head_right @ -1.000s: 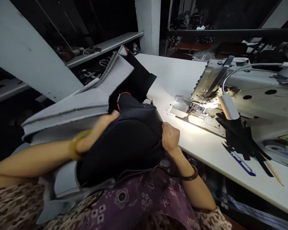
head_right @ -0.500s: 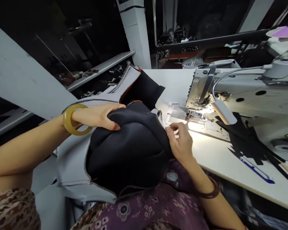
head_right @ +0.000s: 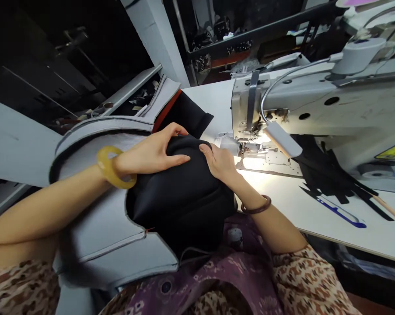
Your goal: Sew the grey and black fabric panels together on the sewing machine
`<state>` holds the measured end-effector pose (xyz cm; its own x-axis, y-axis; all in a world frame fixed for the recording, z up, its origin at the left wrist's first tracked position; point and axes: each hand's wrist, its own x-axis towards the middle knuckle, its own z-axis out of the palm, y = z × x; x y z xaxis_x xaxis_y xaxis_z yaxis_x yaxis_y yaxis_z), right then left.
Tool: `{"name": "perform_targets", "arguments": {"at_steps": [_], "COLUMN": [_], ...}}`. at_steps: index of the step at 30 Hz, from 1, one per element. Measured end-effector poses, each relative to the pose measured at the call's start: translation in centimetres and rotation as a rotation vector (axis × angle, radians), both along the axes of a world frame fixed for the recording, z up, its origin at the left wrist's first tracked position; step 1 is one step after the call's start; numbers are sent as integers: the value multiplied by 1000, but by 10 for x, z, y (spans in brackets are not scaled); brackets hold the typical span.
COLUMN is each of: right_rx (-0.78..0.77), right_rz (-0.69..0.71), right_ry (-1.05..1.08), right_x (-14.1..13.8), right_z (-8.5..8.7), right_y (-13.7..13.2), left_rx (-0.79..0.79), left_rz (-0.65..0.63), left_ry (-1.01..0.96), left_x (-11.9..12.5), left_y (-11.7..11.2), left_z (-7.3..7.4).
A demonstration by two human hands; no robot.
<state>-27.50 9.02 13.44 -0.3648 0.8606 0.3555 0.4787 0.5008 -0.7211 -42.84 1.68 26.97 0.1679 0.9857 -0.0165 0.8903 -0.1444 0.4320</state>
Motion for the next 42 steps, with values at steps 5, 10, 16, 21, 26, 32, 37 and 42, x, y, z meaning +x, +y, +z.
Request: {"name": "perform_targets", "arguments": {"at_steps": [5, 10, 16, 21, 26, 32, 37, 42], "right_rx": [-62, 783, 437, 304, 228, -284, -301, -338], "right_rz": [-119, -492, -702, -674, -669, -259, -120, 140], "right_ry": [-45, 35, -199, -86, 185, 464, 89, 178], "right_x": [25, 109, 146, 123, 115, 88, 42, 33], "right_z": [-36, -37, -25, -10, -7, -24, -10, -17], "right_y": [-2, -30, -5, -18, -26, -43, -39, -9], "left_rx": [-163, -191, -159, -162, -150, -135, -132, -26], "left_rz": [-36, -74, -112, -99, -131, -114, -95, -171], "left_ry": [157, 141, 66, 35, 46, 63, 122, 241], "left_x": [-1, -8, -4, -3, 1, 9, 18, 25], "left_y": [45, 59, 54, 52, 50, 44, 38, 31], "left_z": [-47, -59, -59, -59, -55, -52, -41, -39]}}
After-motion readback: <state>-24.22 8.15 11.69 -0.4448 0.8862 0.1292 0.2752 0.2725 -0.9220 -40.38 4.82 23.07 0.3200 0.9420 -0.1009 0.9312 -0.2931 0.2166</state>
